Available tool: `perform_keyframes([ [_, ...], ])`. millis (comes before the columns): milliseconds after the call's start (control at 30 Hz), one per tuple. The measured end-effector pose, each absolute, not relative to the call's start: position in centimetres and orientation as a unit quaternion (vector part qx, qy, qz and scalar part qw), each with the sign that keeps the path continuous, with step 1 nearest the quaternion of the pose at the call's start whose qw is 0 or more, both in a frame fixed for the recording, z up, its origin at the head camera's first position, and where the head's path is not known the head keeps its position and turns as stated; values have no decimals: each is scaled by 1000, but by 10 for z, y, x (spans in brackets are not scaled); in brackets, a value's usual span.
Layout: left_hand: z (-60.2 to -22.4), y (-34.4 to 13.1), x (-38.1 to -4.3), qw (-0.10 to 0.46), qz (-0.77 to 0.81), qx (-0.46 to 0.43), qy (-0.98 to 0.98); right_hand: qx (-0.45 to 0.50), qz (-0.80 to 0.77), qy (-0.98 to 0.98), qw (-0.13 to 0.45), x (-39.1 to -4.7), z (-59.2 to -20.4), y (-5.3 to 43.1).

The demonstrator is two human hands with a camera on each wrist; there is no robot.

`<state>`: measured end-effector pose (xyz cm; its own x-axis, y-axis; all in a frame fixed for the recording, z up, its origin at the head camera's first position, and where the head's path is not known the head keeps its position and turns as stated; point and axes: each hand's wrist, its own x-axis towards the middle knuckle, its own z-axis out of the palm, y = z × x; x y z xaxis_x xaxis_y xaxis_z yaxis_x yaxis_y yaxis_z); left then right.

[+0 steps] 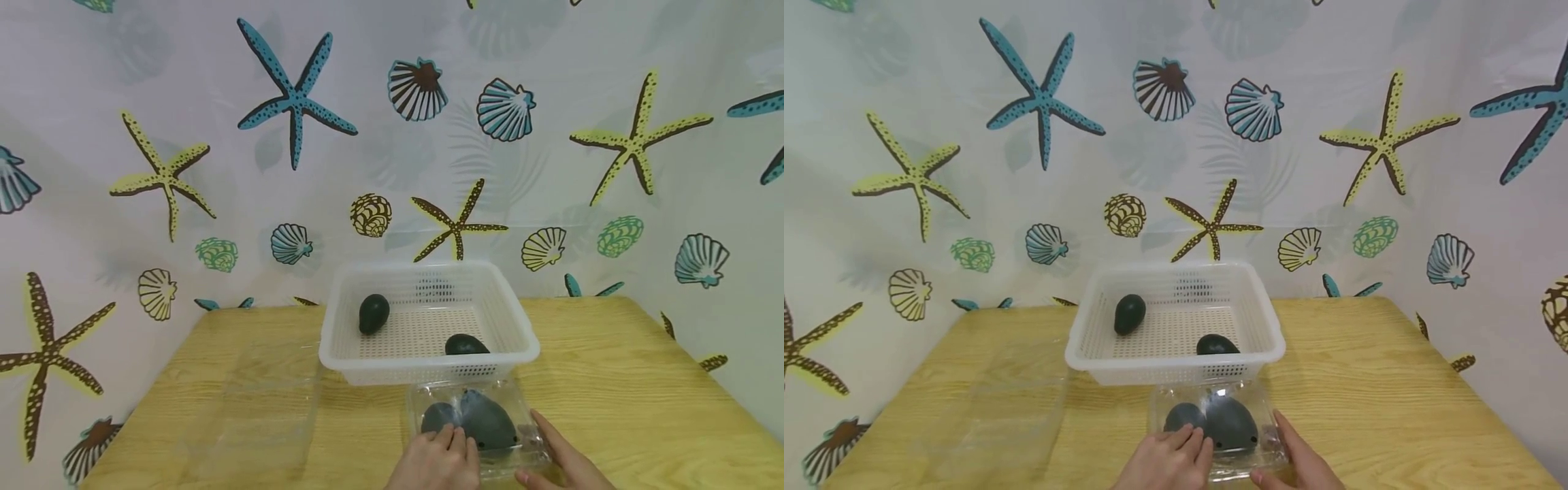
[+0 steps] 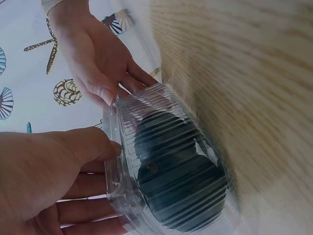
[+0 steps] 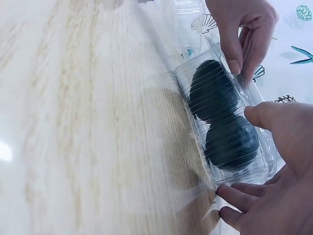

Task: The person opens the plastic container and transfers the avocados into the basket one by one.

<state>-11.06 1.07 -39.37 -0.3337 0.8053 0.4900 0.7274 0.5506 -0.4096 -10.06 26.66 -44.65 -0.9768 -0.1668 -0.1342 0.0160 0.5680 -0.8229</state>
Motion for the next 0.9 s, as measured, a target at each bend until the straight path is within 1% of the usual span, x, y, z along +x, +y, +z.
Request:
perform_keyframes([
  [67, -396, 13, -110, 361, 54, -460, -809, -36, -465, 879, 101, -101, -445, 266],
  [100, -395, 13, -110, 361, 54, -458, -811, -33, -465, 879, 103, -101, -445, 265],
  [267, -391, 12, -108, 313, 54, -461, -829, -24, -462, 880, 102, -101, -444, 262],
  [333, -389, 12, -108, 305, 56, -463, -830, -17, -463, 881, 99, -100, -444, 261],
  [433, -388, 13, -108, 312, 67, -465, -826, -9, -459, 883, 94, -100, -445, 260],
  [633, -382, 16, -105, 280, 87, -465, -835, 3, -456, 885, 90, -99, -446, 257],
  [667, -382, 17, -105, 284, 92, -465, -833, 4, -454, 886, 89, -98, -446, 257],
  [733, -384, 18, -105, 310, 101, -464, -824, 2, -458, 885, 88, -98, -446, 256],
  [833, -389, 19, -107, 373, 108, -456, -801, -15, -464, 882, 85, -99, -447, 256],
  [900, -393, 18, -109, 405, 103, -451, -789, -22, -471, 877, 90, -99, -446, 256],
])
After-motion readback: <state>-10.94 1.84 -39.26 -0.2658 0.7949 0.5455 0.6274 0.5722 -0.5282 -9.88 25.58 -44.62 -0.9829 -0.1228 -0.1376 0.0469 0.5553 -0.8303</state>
